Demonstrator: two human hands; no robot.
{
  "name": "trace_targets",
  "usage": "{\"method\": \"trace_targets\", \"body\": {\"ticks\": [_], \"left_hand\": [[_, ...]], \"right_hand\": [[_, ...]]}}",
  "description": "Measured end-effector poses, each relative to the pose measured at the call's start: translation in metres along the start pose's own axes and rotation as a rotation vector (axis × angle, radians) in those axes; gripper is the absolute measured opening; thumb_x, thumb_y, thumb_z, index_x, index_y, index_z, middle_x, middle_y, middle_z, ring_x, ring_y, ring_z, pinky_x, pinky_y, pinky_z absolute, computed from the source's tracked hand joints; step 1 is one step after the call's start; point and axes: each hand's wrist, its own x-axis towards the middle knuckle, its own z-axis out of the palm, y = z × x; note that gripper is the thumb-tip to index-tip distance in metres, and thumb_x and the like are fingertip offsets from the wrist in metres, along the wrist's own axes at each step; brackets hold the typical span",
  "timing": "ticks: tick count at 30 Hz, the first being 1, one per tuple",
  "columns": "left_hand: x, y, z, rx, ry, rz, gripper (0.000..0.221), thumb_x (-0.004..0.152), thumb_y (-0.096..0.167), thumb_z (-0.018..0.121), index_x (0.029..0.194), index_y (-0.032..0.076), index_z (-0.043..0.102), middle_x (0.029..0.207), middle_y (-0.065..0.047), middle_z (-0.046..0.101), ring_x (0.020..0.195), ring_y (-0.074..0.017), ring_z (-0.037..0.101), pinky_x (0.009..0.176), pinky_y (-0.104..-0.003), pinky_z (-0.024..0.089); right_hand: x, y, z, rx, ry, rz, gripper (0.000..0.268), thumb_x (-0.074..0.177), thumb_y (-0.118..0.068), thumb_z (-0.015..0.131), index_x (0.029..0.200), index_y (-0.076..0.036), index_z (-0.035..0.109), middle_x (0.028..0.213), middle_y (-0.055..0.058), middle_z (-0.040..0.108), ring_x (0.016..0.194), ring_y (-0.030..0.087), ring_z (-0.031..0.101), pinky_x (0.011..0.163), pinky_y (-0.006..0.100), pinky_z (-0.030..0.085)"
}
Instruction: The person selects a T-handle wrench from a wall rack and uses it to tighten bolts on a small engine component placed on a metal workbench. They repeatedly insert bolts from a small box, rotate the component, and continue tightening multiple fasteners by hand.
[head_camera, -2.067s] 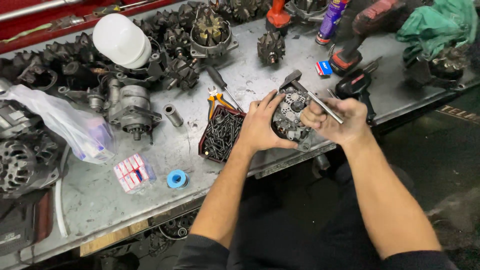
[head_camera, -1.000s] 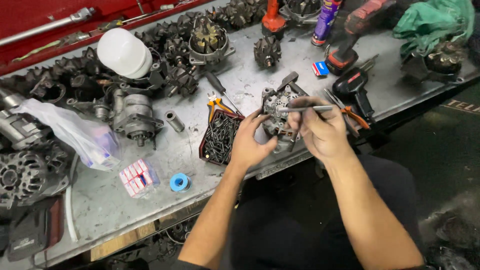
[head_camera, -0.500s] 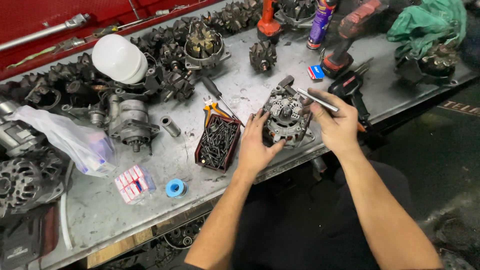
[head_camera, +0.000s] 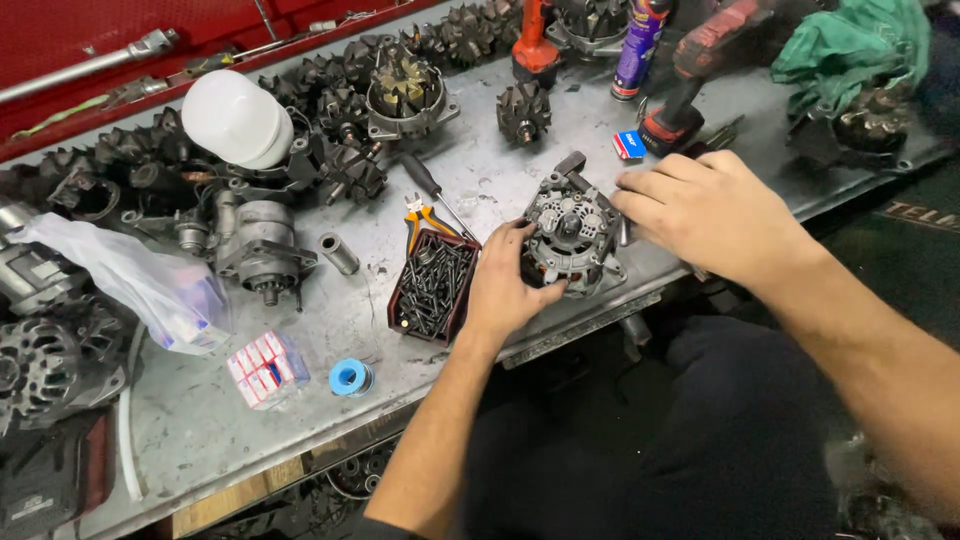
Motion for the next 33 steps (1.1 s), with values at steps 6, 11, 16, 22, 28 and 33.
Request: {"method": "trace_targets", "body": {"ticks": [6,11,16,22,28,33], "left_hand": [[0.006,-0.024,0.016,0.033,-0.104,-0.120,0.089,0.050,0.043,0.090,0.129,0.016,0.059,0.133,-0.009,0.059,0.132,-0.0343,0.056,0.117,-0.046,0.041],[0.009,0.028,-0.009,0.099,-0.119,-0.105,0.095,0.055,0.052,0.091,0.136,0.015,0.057,0.152,-0.014,0.045,0.144,-0.0424,0.039,0.114,-0.062,0.035],[0.011,0.043,-0.007,0.005,0.024,0.060,0.069,0.079,0.051,0.080,0.135,0.015,0.061,0.155,-0.020,0.044,0.145,-0.0493,0.036,0.114,-0.068,0.032],[0.034,0.022,0.032,0.178,-0.166,0.404,0.040,0.087,0.056,0.070,0.111,0.023,0.075,0.132,0.002,0.069,0.146,-0.0279,0.046,0.123,-0.068,0.015],[0.036,0.014,0.043,0.206,-0.135,0.479,0.032,0.094,0.055,0.060,0.085,0.026,0.069,0.107,0.007,0.074,0.131,-0.0196,0.058,0.121,-0.062,0.023],[0.039,0.015,0.032,0.124,-0.315,0.366,0.031,0.097,0.062,0.054,0.093,0.036,0.071,0.104,0.017,0.073,0.133,-0.0158,0.055,0.121,-0.056,0.026]], "right_hand": [[0.021,-0.019,0.017,0.181,-0.337,0.301,0.042,0.092,-0.050,0.062,0.130,-0.031,0.061,0.083,0.002,0.074,0.088,0.028,0.072,0.070,0.043,0.054],[0.028,-0.022,0.014,0.339,-0.453,0.465,0.027,0.093,-0.044,0.061,0.112,-0.025,0.068,0.070,0.009,0.073,0.078,0.037,0.076,0.070,0.048,0.058],[0.032,-0.002,-0.017,0.712,-0.449,0.209,0.020,0.086,-0.012,0.058,0.101,-0.010,0.071,0.100,0.014,0.077,0.103,0.037,0.073,0.087,0.049,0.059],[0.002,-0.009,0.040,0.293,-0.304,0.014,0.019,0.100,-0.040,0.046,0.110,-0.036,0.061,0.118,-0.011,0.062,0.120,0.016,0.056,0.093,0.040,0.050],[0.024,-0.026,0.006,0.464,-0.640,0.485,0.057,0.098,-0.045,0.049,0.153,-0.036,0.038,0.085,0.016,0.077,0.087,0.042,0.077,0.079,0.051,0.061],[0.025,-0.003,-0.009,0.481,-0.536,0.253,0.037,0.094,-0.033,0.052,0.130,-0.040,0.058,0.116,0.007,0.068,0.111,0.033,0.068,0.086,0.046,0.058]]}}
